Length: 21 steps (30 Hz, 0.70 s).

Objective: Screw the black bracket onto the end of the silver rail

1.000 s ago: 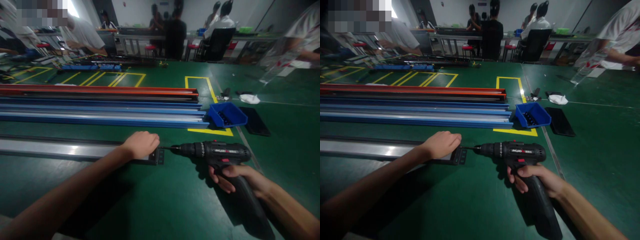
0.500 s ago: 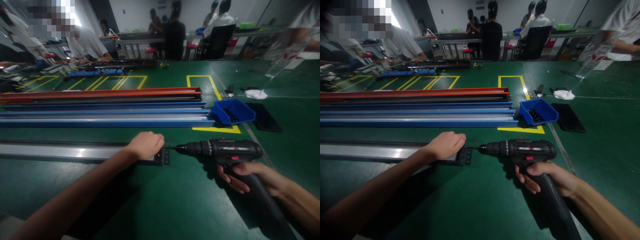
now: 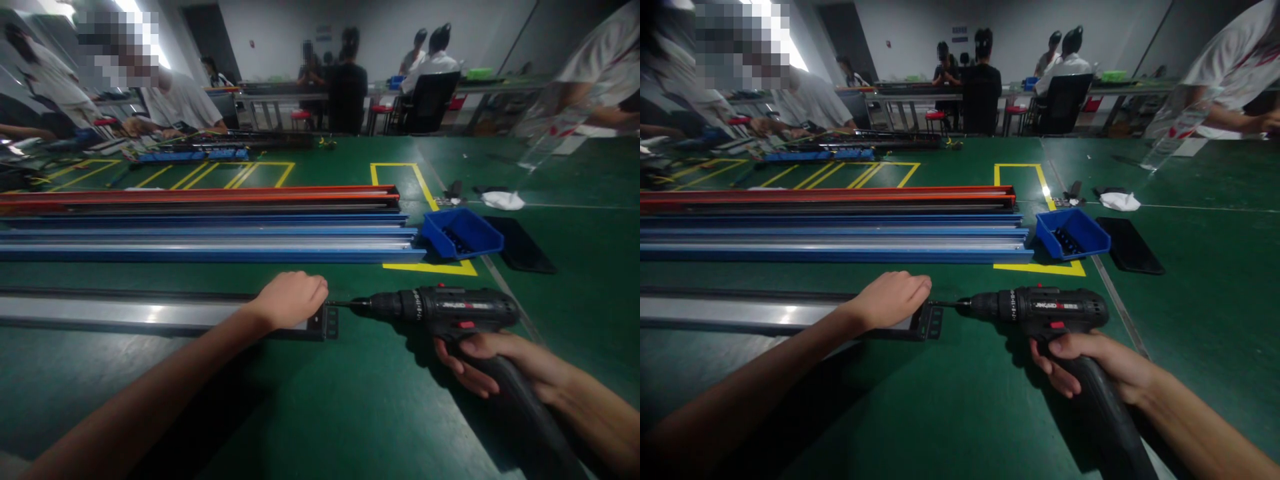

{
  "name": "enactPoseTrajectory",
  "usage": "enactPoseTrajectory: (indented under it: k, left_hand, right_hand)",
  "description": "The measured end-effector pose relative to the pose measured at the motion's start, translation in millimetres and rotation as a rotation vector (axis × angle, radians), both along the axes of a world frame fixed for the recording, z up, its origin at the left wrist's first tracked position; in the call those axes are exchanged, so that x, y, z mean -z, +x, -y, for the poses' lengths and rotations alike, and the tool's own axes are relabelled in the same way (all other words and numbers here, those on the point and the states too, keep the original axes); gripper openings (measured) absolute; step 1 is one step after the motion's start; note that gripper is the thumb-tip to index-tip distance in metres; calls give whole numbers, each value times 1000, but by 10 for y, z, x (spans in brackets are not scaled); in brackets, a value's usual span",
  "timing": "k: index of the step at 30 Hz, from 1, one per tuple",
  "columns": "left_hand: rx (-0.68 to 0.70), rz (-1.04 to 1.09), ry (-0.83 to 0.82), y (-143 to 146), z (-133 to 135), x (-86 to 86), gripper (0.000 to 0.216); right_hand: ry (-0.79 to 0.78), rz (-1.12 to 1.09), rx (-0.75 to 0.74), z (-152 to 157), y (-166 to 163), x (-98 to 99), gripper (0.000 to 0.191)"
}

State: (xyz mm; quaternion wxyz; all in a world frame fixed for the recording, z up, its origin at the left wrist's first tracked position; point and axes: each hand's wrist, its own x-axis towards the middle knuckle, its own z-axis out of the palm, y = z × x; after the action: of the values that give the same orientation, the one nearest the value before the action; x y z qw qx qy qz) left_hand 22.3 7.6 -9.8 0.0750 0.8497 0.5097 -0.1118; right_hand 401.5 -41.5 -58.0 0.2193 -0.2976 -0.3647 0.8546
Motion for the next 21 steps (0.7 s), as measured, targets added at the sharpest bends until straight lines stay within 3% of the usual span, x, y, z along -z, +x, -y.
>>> enactPoseTrajectory:
  k: [21]
  left_hand:
    - [-18, 9, -17, 10, 11, -35, 48]
  right_hand:
    - [-19, 3, -11, -3, -20, -17, 28]
